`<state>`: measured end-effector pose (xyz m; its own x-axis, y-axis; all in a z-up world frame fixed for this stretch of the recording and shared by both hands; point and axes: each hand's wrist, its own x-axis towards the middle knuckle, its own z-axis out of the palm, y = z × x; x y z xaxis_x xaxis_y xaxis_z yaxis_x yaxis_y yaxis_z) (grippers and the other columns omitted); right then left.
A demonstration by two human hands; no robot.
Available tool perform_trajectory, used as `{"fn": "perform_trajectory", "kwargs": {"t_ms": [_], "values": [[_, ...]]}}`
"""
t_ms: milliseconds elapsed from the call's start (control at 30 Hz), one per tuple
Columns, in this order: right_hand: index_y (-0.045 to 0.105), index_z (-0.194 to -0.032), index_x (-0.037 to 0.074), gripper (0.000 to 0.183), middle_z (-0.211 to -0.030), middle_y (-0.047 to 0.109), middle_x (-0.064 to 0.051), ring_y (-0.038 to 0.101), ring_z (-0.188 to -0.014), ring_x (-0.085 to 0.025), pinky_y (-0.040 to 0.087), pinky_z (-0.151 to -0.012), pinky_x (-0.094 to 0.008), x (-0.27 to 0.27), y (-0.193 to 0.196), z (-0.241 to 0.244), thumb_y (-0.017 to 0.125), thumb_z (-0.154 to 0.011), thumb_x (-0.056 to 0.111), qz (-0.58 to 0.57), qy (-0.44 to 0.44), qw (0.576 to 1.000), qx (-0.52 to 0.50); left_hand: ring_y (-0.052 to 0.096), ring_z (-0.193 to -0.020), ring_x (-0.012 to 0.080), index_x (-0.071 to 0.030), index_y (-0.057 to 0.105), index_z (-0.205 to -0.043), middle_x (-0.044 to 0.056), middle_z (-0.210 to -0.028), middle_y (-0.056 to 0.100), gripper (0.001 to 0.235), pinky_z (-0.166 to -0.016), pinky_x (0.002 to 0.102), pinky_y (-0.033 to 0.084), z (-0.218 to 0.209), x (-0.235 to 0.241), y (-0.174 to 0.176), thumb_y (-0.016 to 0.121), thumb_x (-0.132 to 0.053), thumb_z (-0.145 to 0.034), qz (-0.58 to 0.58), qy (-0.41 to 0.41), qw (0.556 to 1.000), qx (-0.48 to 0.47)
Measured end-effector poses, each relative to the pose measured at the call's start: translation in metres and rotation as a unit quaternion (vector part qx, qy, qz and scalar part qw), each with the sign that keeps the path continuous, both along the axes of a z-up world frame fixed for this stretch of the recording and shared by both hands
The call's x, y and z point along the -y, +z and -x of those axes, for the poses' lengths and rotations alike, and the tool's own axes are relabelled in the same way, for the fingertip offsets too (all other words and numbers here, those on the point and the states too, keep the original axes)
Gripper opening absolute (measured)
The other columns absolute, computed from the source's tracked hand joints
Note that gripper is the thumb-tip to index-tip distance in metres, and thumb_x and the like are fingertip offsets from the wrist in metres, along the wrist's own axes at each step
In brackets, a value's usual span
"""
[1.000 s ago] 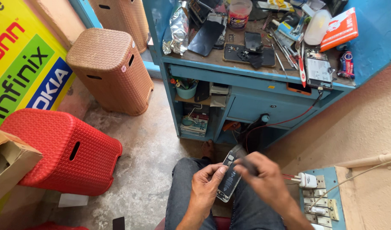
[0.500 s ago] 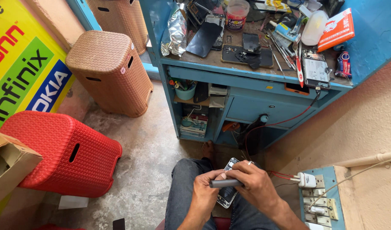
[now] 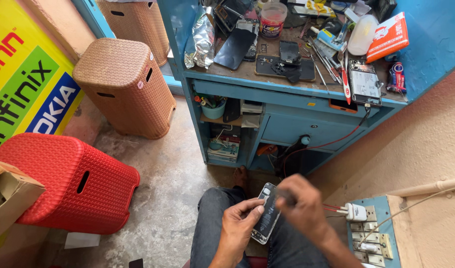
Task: The person uses a screwdriver and a pry tool to disassemble a mobile phone, removing the screen and internal components on a cluttered workbench.
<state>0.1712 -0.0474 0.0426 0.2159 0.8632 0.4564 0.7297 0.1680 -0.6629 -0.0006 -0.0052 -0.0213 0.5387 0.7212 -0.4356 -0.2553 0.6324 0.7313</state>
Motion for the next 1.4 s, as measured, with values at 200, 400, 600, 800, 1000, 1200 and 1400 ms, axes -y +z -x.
{"fn": "perform_trajectory", "kwargs": {"t_ms": [200,400,600,800,1000,1200,1400], "values": [[0.068,-0.092,0.002,0.022,-0.078,0.065,-0.007,0.062,-0.071,-0.016,0.050,-0.065,-0.034,-0.083,0.059,-0.102,0.072,-0.095,0.023,-0.006,-0.136,0.990,0.030,0.073,-0.081,0.0089,0.006,0.075,-0.114,0.008,-0.102,0.080,0.028,-0.073,0.021,0.060,0.006,-0.009,-0.020,0.071,0.002,-0.087,0.000,0.036,0.999,-0.018],[0.080,-0.101,0.010,0.022,-0.092,0.069,-0.013,0.069,-0.077,-0.027,0.055,-0.072,-0.041,-0.225,0.087,-0.197,0.079,-0.091,0.029,0.073,-0.104,0.976,0.174,0.071,-0.080,0.0123,0.007,0.076,-0.117,0.017,-0.102,0.078,0.029,-0.070,0.022,0.059,0.004,-0.016,-0.073,0.074,0.002,-0.088,-0.042,0.060,0.997,-0.010],[0.080,-0.104,0.011,0.023,-0.083,0.073,-0.016,0.070,-0.074,-0.031,0.055,-0.074,-0.043,-0.289,0.075,-0.225,0.078,-0.088,0.028,0.207,-0.098,0.946,0.228,0.076,-0.097,0.0168,0.009,0.075,-0.111,0.018,-0.123,0.075,0.026,-0.084,0.027,0.064,0.011,-0.026,-0.106,0.070,0.007,-0.086,-0.050,0.065,0.997,0.012],[0.080,-0.101,0.009,0.028,-0.080,0.072,-0.020,0.068,-0.075,-0.035,0.054,-0.075,-0.046,-0.301,0.075,-0.228,0.081,-0.088,0.033,0.272,-0.095,0.913,0.289,0.077,-0.098,0.0205,0.011,0.074,-0.110,0.022,-0.124,0.075,0.025,-0.085,0.031,0.064,0.010,-0.027,-0.108,0.069,0.010,-0.085,-0.026,0.081,0.996,0.033],[0.080,-0.101,0.008,0.026,-0.077,0.072,-0.018,0.068,-0.069,-0.031,0.054,-0.071,-0.044,-0.301,0.081,-0.224,0.080,-0.087,0.030,0.274,-0.093,0.925,0.246,0.078,-0.098,0.0205,0.010,0.075,-0.110,0.022,-0.124,0.075,0.025,-0.084,0.031,0.066,0.010,-0.029,-0.099,0.069,0.009,-0.085,-0.021,0.070,0.997,0.002],[0.076,-0.112,0.010,0.022,-0.079,0.068,-0.010,0.059,-0.063,-0.016,0.047,-0.054,-0.035,-0.281,0.092,-0.254,0.071,-0.094,0.022,0.224,-0.154,0.962,0.032,0.076,-0.099,0.0226,0.011,0.072,-0.116,0.026,-0.121,0.075,0.031,-0.085,0.031,0.064,0.010,-0.029,-0.094,0.071,0.010,-0.085,-0.032,0.084,0.996,0.017],[0.071,-0.118,0.002,0.027,-0.085,0.067,-0.019,0.061,-0.068,-0.029,0.049,-0.062,-0.045,-0.246,0.046,-0.291,0.068,-0.093,0.011,0.262,-0.178,0.946,0.075,0.075,-0.105,0.0239,0.005,0.052,-0.138,0.026,-0.124,0.072,0.058,-0.088,0.032,0.063,0.011,-0.034,-0.080,0.069,0.010,-0.083,-0.036,0.099,0.994,0.030]]}}
